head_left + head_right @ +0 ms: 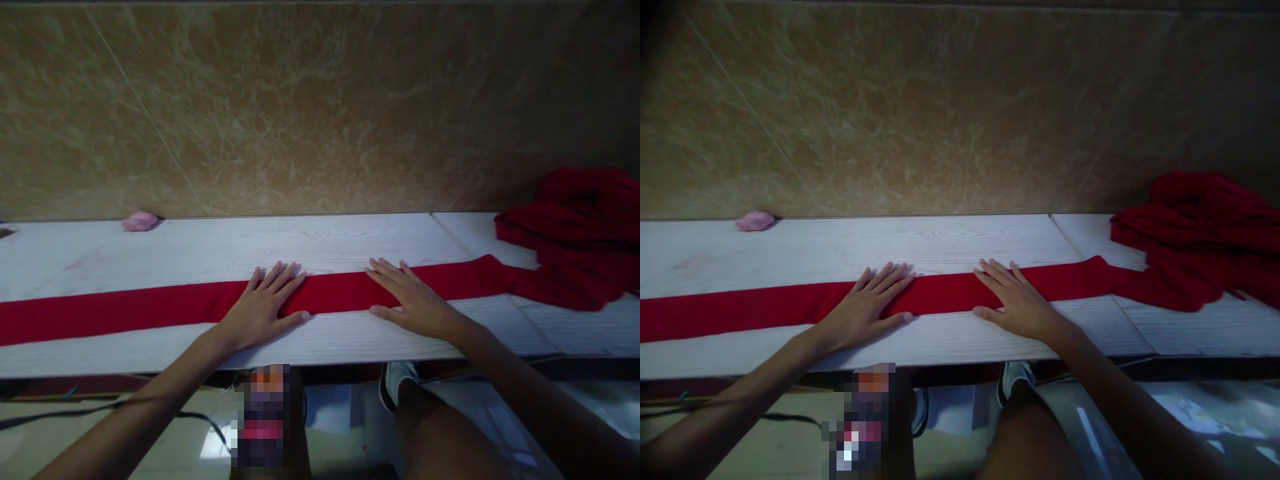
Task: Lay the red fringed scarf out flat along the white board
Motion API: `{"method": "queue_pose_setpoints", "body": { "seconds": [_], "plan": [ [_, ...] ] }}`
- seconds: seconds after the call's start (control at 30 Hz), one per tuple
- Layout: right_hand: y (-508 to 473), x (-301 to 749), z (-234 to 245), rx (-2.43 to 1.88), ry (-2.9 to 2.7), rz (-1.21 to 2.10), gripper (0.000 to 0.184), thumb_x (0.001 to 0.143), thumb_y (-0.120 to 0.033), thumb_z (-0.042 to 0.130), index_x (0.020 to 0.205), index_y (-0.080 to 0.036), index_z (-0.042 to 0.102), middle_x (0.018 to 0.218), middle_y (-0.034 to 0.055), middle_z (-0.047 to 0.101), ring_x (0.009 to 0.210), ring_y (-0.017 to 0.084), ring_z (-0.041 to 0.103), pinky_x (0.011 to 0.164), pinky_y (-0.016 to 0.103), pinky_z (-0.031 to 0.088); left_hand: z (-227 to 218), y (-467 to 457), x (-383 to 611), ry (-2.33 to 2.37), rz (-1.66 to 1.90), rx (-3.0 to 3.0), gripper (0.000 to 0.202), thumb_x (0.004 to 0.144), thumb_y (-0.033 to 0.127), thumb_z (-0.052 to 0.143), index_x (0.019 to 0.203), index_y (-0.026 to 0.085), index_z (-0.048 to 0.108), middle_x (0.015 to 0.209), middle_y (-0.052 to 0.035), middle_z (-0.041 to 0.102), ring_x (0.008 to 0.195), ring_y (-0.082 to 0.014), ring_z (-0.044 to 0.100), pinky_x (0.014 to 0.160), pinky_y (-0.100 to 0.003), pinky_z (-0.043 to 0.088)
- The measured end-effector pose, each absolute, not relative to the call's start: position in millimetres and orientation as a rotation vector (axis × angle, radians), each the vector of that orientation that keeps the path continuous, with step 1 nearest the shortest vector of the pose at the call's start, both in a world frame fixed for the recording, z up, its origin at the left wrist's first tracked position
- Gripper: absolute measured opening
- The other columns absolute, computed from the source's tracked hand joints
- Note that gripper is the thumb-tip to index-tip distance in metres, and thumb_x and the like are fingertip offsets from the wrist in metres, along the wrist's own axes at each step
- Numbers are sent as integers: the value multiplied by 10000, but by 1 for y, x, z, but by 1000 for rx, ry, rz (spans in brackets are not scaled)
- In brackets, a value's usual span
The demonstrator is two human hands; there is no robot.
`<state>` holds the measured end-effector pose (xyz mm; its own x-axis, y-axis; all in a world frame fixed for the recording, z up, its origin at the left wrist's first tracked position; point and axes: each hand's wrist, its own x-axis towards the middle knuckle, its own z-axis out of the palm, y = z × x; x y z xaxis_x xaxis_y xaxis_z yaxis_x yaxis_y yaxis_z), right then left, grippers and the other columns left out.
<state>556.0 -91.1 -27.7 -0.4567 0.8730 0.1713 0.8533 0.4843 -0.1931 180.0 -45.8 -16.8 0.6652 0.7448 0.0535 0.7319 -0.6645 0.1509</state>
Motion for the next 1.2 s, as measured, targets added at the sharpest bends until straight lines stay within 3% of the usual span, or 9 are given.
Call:
{"method": "queue_pose_setpoints", "body": {
  "seconds": [0.1, 0.27, 0.37, 0.57, 0.7, 0.77, 0.87, 1.0, 1.2],
  "plan": [
    [-97, 555, -26, -1532, -2484, 145, 681, 1143, -601, 408, 1742, -277, 432, 1794, 130, 371, 1674, 345, 309, 1347, 692, 221, -16, -45, 179, 1234, 151, 2795, 868, 1066, 828, 371, 1762, 310, 357, 1828, -87, 310, 1697, -427, 261, 1352, -739, 211],
    [-99, 547, -18, -1615, -2492, 224, 770, 1125, -665, 430, 1738, -199, 434, 1812, 142, 302, 1693, 337, 256, 1377, 639, 146, -21, -41, 177, 1276, 135, 2837, 874, 1065, 833, 321, 1763, 308, 363, 1816, -59, 342, 1685, -410, 300, 1356, -678, 264],
    [-98, 547, -16, -1603, -2486, 255, 783, 1121, -683, 434, 1747, -213, 418, 1813, 135, 301, 1700, 321, 239, 1384, 624, 129, -24, -38, 177, 1297, 126, 2838, 862, 1062, 828, 324, 1755, 319, 382, 1809, -57, 352, 1682, -414, 307, 1351, -673, 270],
    [-94, 558, -23, -1491, -2393, 296, 890, 982, -683, 726, 1699, -205, 504, 1799, 176, 338, 1681, 352, 296, 1369, 642, 196, -23, -43, 180, 1294, 239, 2881, 830, 1055, 796, 443, 1723, 303, 451, 1790, -93, 395, 1667, -438, 340, 1317, -718, 292],
    [-91, 566, -31, -1327, -2333, 236, 536, 1042, -476, 715, 1530, -256, 702, 1713, 163, 507, 1603, 341, 459, 1336, 675, 277, -21, -48, 178, 1054, 552, 3057, 414, 1121, 530, 551, 1452, 368, 739, 1619, -35, 648, 1563, -342, 525, 1331, -657, 282],
    [-92, 563, -32, -1270, -2348, 194, 417, 1070, -408, 671, 1445, -248, 764, 1656, 163, 578, 1561, 332, 521, 1328, 680, 291, -20, -50, 178, 893, 647, 3081, 309, 1143, 384, 542, 1268, 335, 820, 1422, -25, 784, 1386, -262, 673, 1255, -538, 414],
    [-94, 549, -29, -1244, -2380, 164, 439, 1047, -405, 706, 1453, -248, 758, 1629, 163, 606, 1531, 333, 559, 1313, 673, 332, -19, -50, 179, 787, 727, 3031, 279, 1145, 329, 551, 1185, 260, 819, 1229, -45, 844, 1155, -210, 758, 1048, -410, 542],
    [-91, 516, -24, -1269, -2434, 157, 607, 1025, -463, 734, 1574, -215, 658, 1656, 178, 569, 1549, 332, 538, 1319, 639, 344, -19, -50, 183, 835, 884, 2976, 256, 1136, 302, 561, 1125, 217, 802, 1101, -65, 851, 1014, -220, 778, 901, -388, 571],
    [-83, 487, -21, -1347, -2437, 162, 500, 1103, -367, 559, 1564, -208, 667, 1661, 148, 573, 1566, 285, 519, 1338, 583, 326, -17, -59, 192, 900, 991, 2941, 216, 1120, 283, 584, 1100, 214, 788, 1013, -58, 842, 908, -212, 773, 807, -361, 590]
  ]
}}
